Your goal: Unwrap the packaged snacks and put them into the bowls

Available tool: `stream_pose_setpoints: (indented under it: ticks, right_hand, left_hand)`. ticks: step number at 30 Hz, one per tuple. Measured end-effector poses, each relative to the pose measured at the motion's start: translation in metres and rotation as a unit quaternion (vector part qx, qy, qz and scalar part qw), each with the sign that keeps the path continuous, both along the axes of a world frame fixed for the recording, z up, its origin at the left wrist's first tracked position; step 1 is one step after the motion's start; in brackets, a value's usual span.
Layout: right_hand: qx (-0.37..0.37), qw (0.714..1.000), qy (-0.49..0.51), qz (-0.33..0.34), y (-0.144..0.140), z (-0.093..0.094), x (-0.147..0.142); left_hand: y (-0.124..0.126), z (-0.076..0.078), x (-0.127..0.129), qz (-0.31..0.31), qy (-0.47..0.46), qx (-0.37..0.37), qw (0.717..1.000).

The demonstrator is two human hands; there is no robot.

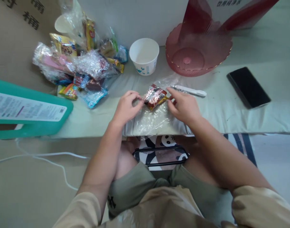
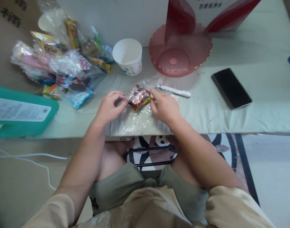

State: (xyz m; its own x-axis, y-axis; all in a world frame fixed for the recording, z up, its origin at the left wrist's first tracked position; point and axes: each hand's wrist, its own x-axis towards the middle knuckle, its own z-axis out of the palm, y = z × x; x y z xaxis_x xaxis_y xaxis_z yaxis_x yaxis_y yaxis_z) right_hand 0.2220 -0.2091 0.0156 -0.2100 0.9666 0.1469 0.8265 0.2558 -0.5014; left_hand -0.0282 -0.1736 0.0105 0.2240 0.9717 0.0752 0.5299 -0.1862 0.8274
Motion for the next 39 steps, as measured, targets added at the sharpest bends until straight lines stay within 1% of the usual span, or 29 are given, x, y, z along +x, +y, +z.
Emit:
stream_pose_setpoints:
  ticks: [2, 3, 4, 5, 7, 8, 9, 12, 14, 17, 19, 21, 23, 24, 25, 27, 28, 29, 30, 32, 35, 37, 38, 39]
  right_hand:
    - [0.023, 0.997, 0.03, 0.066, 0.002, -0.004, -0.005]
    - [0.024, 0.994, 0.039, 0.101, 0.003, -0.005, -0.008]
    - [0.019, 0.991, 0.045, 0.127, 0.003, -0.006, -0.011]
    - [0.01, 0.989, 0.051, 0.141, 0.004, -0.007, -0.014]
    - [-0.003, 0.988, 0.074, 0.135, 0.005, -0.007, -0.018]
    - [-0.004, 0.988, 0.094, 0.124, 0.006, -0.006, -0.019]
    - [-0.003, 0.987, 0.118, 0.113, 0.007, -0.005, -0.02]
    - [-0.031, 0.975, 0.205, 0.084, 0.009, -0.001, -0.018]
    - [-0.074, 0.955, 0.276, 0.078, 0.011, -0.002, -0.017]
    - [-0.125, 0.917, 0.372, 0.075, 0.012, -0.009, -0.022]
    - [-0.138, 0.899, 0.414, 0.041, 0.013, -0.014, -0.028]
    - [-0.141, 0.88, 0.453, -0.004, 0.013, -0.017, -0.033]
    - [-0.124, 0.864, 0.487, -0.024, 0.015, -0.014, -0.033]
    - [-0.095, 0.865, 0.493, -0.026, 0.016, -0.01, -0.029]
    - [-0.047, 0.873, 0.485, -0.029, 0.019, -0.006, -0.024]
    - [0.093, 0.899, 0.425, -0.049, 0.028, 0.004, -0.008]
    - [0.158, 0.911, 0.376, -0.067, 0.034, 0.009, 0.002]
    - [0.208, 0.919, 0.323, -0.089, 0.041, 0.014, 0.013]
    - [0.234, 0.926, 0.275, -0.112, 0.048, 0.018, 0.024]
    - [0.235, 0.937, 0.202, -0.159, 0.063, 0.023, 0.042]
    - [0.196, 0.947, 0.14, -0.212, 0.078, 0.027, 0.055]
    - [0.189, 0.95, 0.094, -0.232, 0.076, 0.03, 0.052]
    - [0.205, 0.948, 0.071, -0.233, 0.071, 0.032, 0.047]
    - [0.229, 0.947, 0.053, -0.219, 0.064, 0.033, 0.04]
  left_hand:
    - [0.001, 0.0, 0.006, 0.028, -0.102, -0.042, 0.993]
    - [0.0, 0.001, 0.009, 0.034, -0.17, -0.082, 0.981]
    - [0.0, 0.003, 0.012, 0.033, -0.239, -0.131, 0.961]
    - [-0.001, 0.006, 0.015, 0.03, -0.303, -0.18, 0.936]
    - [-0.002, 0.012, 0.017, 0.023, -0.389, -0.252, 0.886]
    - [-0.001, 0.014, 0.017, 0.023, -0.41, -0.27, 0.871]
    - [-0.001, 0.016, 0.016, 0.025, -0.42, -0.279, 0.863]
    - [0.004, 0.018, 0.011, 0.022, -0.427, -0.287, 0.857]
    - [0.007, 0.017, 0.011, 0.022, -0.44, -0.295, 0.848]
    - [0.007, 0.018, 0.018, 0.037, -0.479, -0.316, 0.818]
    - [0.006, 0.021, 0.024, 0.053, -0.502, -0.336, 0.795]
    - [0.005, 0.026, 0.027, 0.082, -0.524, -0.35, 0.772]
    - [0.006, 0.03, 0.025, 0.135, -0.549, -0.346, 0.749]
    - [0.007, 0.032, 0.023, 0.167, -0.56, -0.338, 0.738]
    - [0.008, 0.033, 0.021, 0.198, -0.569, -0.329, 0.727]
    - [0.011, 0.035, 0.017, 0.231, -0.578, -0.322, 0.713]
    - [0.012, 0.035, 0.016, 0.232, -0.576, -0.329, 0.711]
    - [0.012, 0.036, 0.015, 0.225, -0.57, -0.341, 0.713]
    - [0.012, 0.036, 0.015, 0.213, -0.56, -0.357, 0.716]
    - [0.013, 0.035, 0.016, 0.183, -0.534, -0.391, 0.727]
    - [0.015, 0.032, 0.017, 0.151, -0.497, -0.418, 0.746]
    - [0.018, 0.029, 0.017, 0.14, -0.472, -0.411, 0.767]
    - [0.019, 0.027, 0.016, 0.136, -0.458, -0.402, 0.781]
    - [0.02, 0.025, 0.015, 0.132, -0.445, -0.388, 0.796]
